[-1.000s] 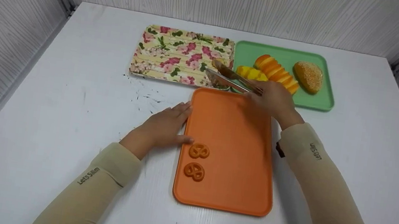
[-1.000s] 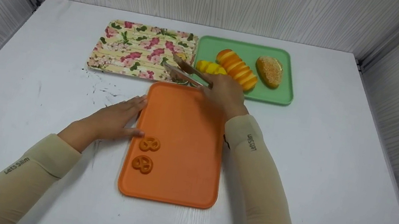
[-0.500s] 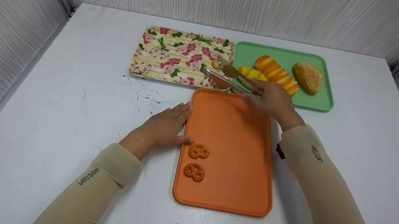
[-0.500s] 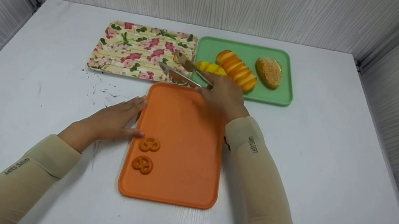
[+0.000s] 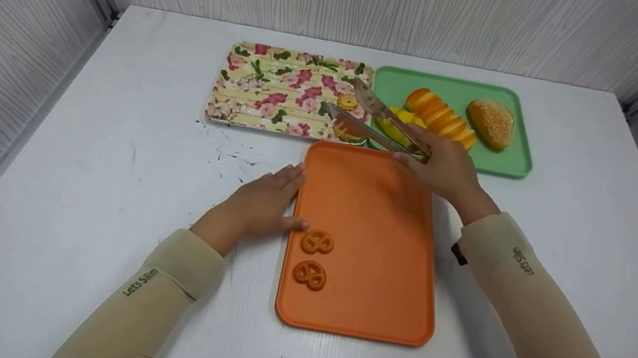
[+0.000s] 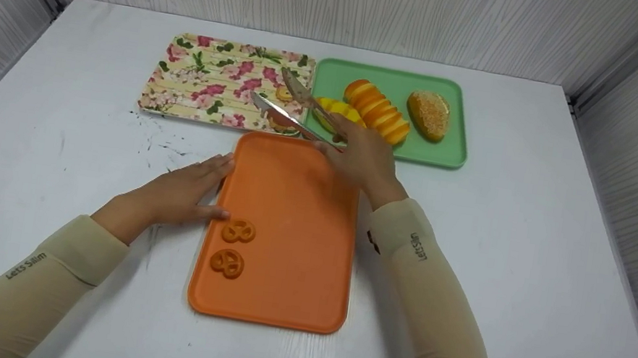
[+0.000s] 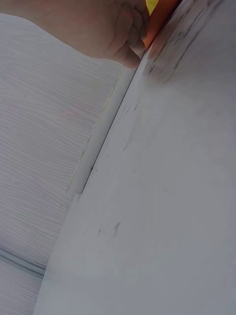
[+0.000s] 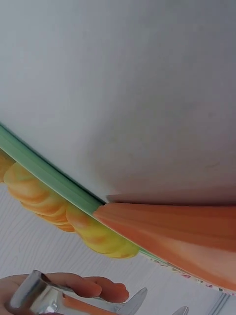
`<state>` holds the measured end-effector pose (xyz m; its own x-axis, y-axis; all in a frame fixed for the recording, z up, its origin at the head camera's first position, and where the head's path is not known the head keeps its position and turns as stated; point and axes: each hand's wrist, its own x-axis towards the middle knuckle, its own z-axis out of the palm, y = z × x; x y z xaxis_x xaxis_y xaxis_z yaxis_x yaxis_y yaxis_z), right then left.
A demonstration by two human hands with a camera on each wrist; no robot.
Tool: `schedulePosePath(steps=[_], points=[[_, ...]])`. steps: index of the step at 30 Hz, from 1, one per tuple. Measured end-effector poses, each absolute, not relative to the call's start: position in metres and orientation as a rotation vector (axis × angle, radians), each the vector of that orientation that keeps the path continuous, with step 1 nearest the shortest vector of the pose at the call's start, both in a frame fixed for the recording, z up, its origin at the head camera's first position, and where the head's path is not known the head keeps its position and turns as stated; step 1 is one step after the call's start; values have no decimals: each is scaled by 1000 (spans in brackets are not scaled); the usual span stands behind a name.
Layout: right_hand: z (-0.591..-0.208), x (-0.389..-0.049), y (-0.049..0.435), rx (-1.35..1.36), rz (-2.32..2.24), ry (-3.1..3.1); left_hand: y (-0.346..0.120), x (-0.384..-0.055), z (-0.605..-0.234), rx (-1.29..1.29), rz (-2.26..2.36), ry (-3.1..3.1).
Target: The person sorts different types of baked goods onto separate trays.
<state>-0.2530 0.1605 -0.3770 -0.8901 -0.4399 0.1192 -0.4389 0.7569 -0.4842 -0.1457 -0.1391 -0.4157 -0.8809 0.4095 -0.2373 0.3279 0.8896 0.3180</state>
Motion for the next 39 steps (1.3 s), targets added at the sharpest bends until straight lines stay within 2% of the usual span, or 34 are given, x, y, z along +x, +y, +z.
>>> schedulePosePath(steps=[22, 39], points=[[-382, -201, 184, -1047, -875, 2850, -139, -145, -419, 564, 370, 2751], [-389, -176, 197, -1108, -866, 2666, -140, -146, -417, 563, 394, 2747]])
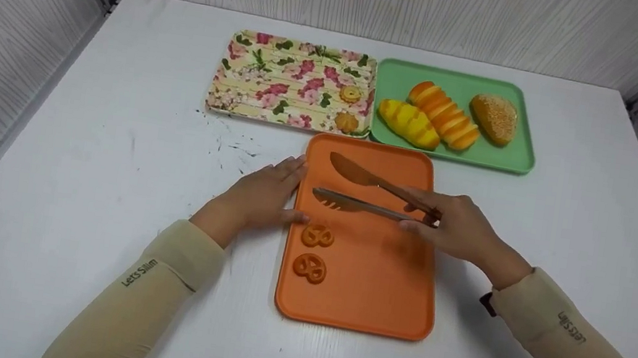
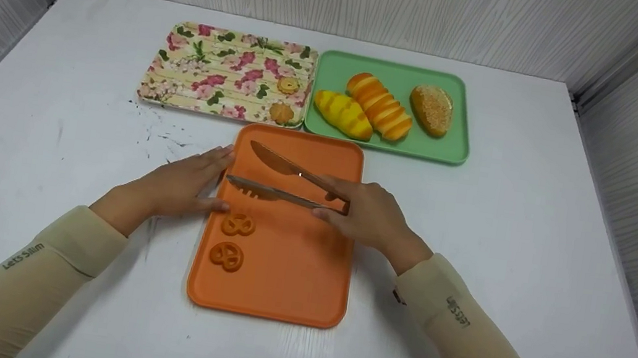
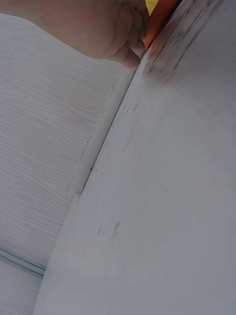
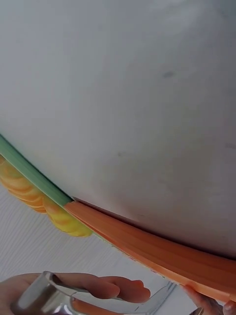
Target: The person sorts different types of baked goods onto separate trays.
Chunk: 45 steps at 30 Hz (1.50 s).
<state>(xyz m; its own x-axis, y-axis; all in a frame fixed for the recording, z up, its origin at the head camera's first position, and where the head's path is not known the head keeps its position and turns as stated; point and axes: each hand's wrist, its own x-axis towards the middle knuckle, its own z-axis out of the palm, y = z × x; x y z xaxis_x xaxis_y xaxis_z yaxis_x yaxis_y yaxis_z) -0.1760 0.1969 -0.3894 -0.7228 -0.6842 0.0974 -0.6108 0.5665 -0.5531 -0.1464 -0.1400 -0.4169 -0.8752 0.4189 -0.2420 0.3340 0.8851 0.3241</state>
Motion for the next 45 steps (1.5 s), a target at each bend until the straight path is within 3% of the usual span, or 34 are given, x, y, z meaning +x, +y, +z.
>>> schedulePosePath(steps=[45], points=[[-391, -152, 190, -1285, -689, 2587, -140, -147, -417, 575, 366, 2753]])
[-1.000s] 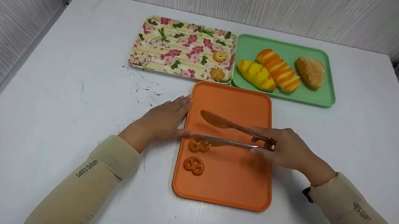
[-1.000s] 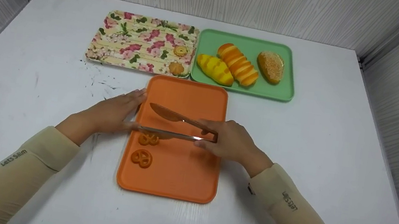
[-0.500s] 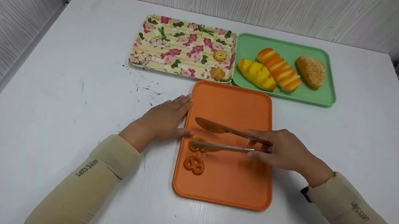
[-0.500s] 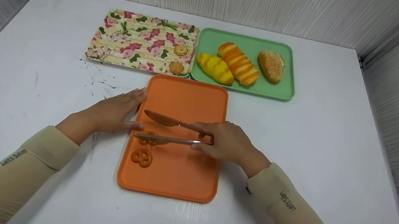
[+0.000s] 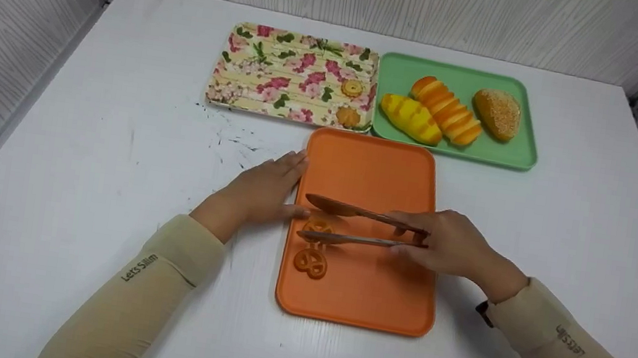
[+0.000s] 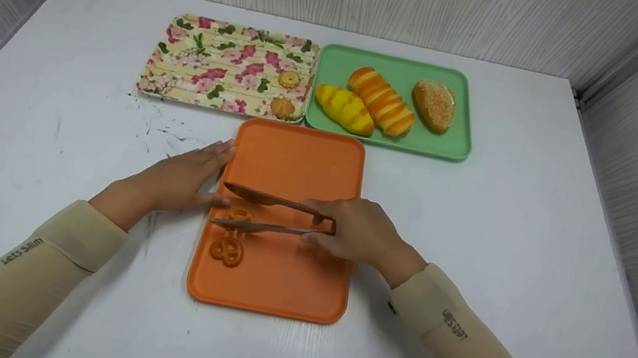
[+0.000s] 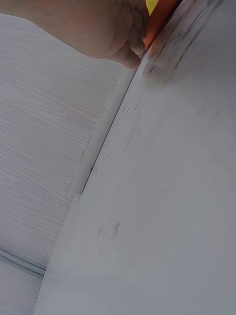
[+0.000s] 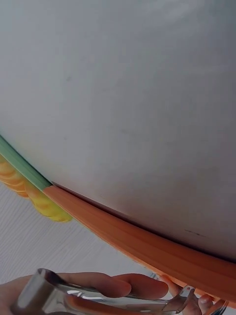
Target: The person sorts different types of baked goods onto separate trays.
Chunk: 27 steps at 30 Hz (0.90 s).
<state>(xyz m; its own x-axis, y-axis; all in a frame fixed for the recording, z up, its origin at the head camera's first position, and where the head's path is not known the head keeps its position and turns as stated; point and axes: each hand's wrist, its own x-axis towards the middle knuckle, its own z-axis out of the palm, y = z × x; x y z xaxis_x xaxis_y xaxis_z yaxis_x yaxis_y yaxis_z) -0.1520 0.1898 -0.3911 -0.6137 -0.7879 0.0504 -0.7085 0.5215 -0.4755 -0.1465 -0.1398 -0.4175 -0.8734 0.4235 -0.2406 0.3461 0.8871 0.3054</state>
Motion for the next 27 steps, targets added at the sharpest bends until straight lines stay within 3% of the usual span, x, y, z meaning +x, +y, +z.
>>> schedulePosePath(steps=[27], points=[[-389, -149, 188, -1345, -650, 2627, -140, -147, -418, 579, 375, 2755]])
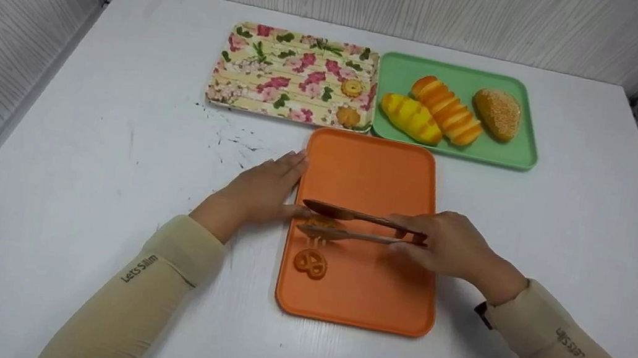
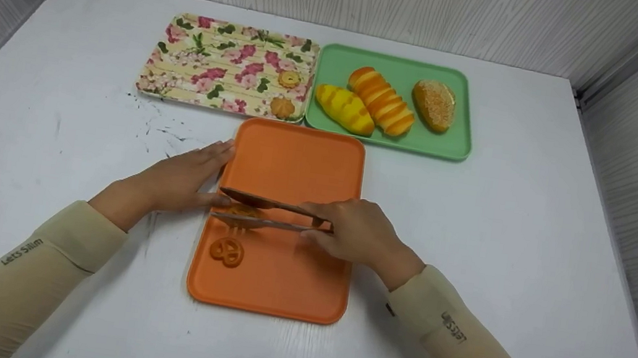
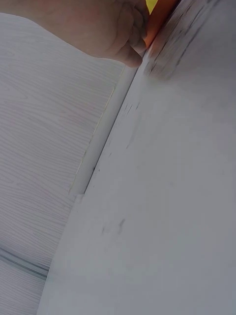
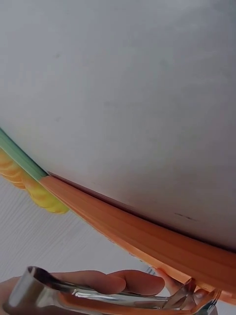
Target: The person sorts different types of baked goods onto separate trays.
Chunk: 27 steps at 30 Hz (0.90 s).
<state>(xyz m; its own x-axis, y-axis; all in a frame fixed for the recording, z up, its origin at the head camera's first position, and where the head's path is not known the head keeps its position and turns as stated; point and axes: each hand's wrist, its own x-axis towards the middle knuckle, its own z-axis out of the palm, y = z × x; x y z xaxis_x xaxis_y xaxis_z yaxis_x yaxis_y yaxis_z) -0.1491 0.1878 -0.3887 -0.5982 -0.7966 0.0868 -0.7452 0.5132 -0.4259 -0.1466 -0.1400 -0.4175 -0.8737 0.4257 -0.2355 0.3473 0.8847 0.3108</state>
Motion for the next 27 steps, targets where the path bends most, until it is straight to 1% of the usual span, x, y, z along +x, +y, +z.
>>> schedulePosePath(steps=[27], points=[[-384, -157, 197, -1276, -711, 2627, -140, -146, -415, 554, 375, 2735]])
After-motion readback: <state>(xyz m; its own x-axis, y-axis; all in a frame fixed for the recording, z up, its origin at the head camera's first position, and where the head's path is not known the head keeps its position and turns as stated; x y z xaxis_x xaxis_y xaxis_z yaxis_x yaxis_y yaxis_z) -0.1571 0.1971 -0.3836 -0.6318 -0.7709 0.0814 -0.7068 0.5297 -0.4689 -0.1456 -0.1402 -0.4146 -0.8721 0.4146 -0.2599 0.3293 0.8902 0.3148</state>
